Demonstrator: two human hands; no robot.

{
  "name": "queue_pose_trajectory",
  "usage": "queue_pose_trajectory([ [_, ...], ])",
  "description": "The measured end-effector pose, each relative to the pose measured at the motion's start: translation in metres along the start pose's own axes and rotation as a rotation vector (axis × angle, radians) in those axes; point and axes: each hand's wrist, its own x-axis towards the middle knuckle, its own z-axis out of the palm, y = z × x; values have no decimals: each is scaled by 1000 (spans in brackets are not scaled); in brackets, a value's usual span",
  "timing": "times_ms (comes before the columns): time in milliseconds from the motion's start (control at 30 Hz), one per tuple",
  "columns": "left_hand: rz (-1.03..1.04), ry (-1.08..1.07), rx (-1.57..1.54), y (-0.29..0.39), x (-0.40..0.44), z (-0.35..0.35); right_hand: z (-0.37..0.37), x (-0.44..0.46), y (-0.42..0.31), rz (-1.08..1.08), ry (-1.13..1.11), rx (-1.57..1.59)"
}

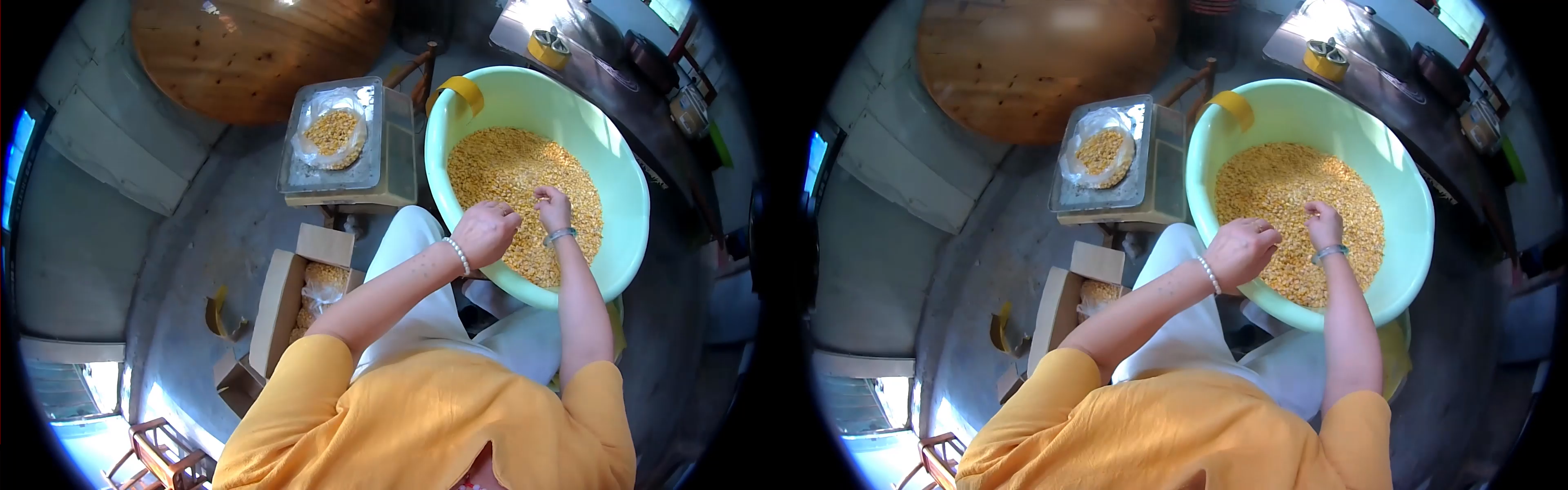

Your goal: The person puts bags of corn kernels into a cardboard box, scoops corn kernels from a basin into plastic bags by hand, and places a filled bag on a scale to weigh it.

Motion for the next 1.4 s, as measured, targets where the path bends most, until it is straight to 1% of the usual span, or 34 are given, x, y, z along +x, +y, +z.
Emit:
queue_pose_trajectory([
  [100,-253,-340,88,9,6,-3,-4,-6,-12,-15,-31,-41],
  [133,-266,-346,81,8,6,-1,-4,-6,-14,29,-43,-29],
  [233,-274,-375,111,8,5,-2,-4,-8,-22,35,-67,-36],
  [333,-282,-369,116,9,5,-1,5,-7,-13,41,-81,77],
  [433,-286,-388,111,9,6,-2,2,-11,-19,-16,-114,-79],
  [567,-299,-405,112,8,5,-1,4,-16,-27,10,-106,-75],
  [733,-291,-377,115,9,5,-1,8,-13,-22,-13,-83,-16],
  [833,-294,-394,109,10,6,-3,6,-13,-25,-42,-88,-91],
  [967,-283,-357,111,7,3,1,5,-16,-35,9,-117,-93],
  [1067,-275,-361,102,9,4,-1,7,-16,-30,-27,-111,-98],
  [1167,-281,-373,108,7,5,1,5,-18,-37,-10,-115,-142],
  [1400,-285,-375,114,8,5,0,10,-16,-34,-39,-123,-139],
])
